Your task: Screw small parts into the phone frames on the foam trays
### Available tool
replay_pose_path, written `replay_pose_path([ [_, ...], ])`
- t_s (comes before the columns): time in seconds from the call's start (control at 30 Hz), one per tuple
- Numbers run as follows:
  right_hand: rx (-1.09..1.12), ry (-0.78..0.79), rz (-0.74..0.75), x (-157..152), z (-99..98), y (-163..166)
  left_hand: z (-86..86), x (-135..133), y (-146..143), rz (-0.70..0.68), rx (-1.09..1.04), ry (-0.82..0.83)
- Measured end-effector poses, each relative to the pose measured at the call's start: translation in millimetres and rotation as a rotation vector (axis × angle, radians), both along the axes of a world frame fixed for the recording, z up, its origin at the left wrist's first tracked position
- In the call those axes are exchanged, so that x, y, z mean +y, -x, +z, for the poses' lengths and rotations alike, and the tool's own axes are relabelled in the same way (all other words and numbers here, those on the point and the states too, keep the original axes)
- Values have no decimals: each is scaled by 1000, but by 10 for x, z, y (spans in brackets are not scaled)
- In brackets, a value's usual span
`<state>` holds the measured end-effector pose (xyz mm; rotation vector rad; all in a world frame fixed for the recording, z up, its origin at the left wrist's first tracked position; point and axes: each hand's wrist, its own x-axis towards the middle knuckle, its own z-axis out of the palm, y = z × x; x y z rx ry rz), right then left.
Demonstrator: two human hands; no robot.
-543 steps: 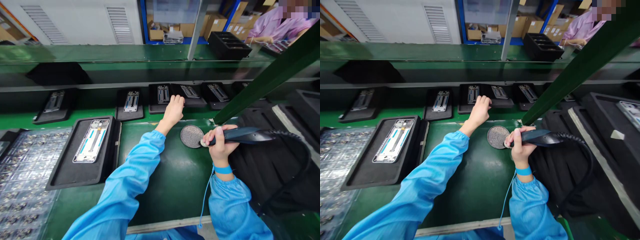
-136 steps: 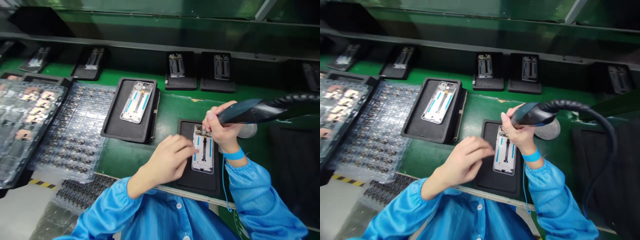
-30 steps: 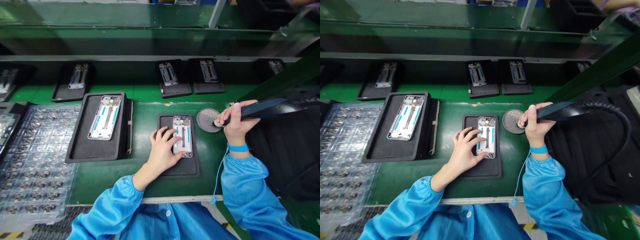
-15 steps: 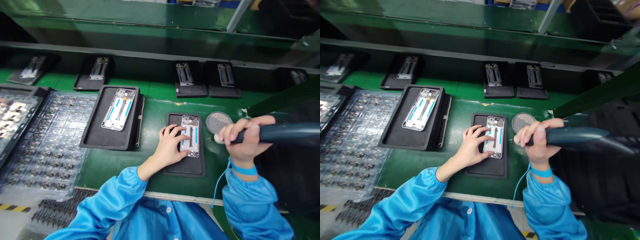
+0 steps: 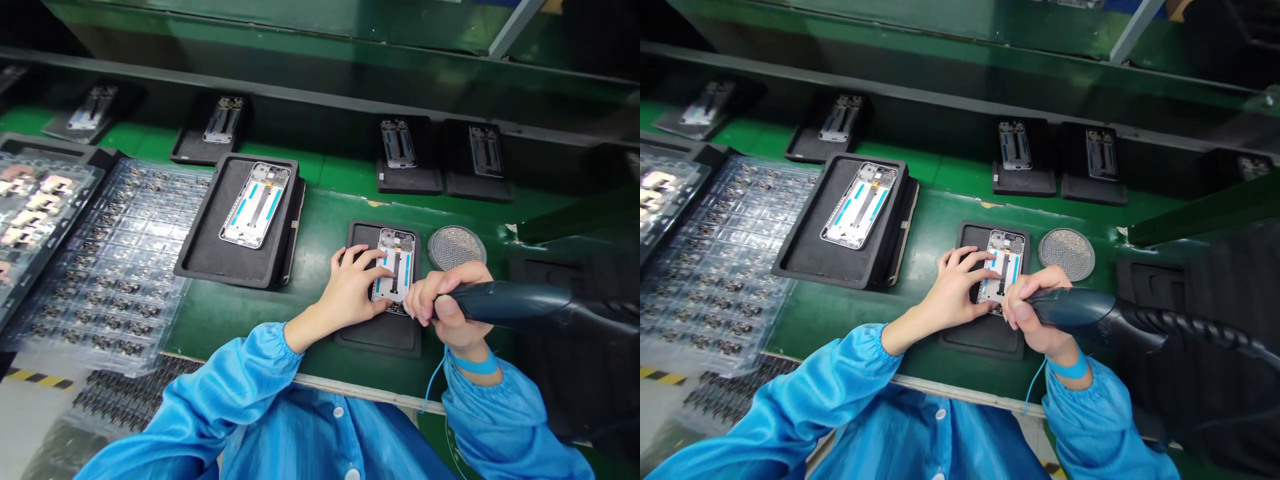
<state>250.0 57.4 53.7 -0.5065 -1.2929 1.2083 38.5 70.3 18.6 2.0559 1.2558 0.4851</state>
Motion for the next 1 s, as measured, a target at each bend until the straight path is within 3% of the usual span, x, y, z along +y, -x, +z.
replay_pose_path([
  [0.6, -30, 23, -44, -47, 21, 42, 36, -12, -4, -22, 41, -7],
  [0.83, -67, 32, -35, -89, -72, 43, 192, -601, -58, -133, 271, -116],
  [1.0, -73, -11, -48, -108, -125, 56, 79, -932, -129, -164, 518, -167],
])
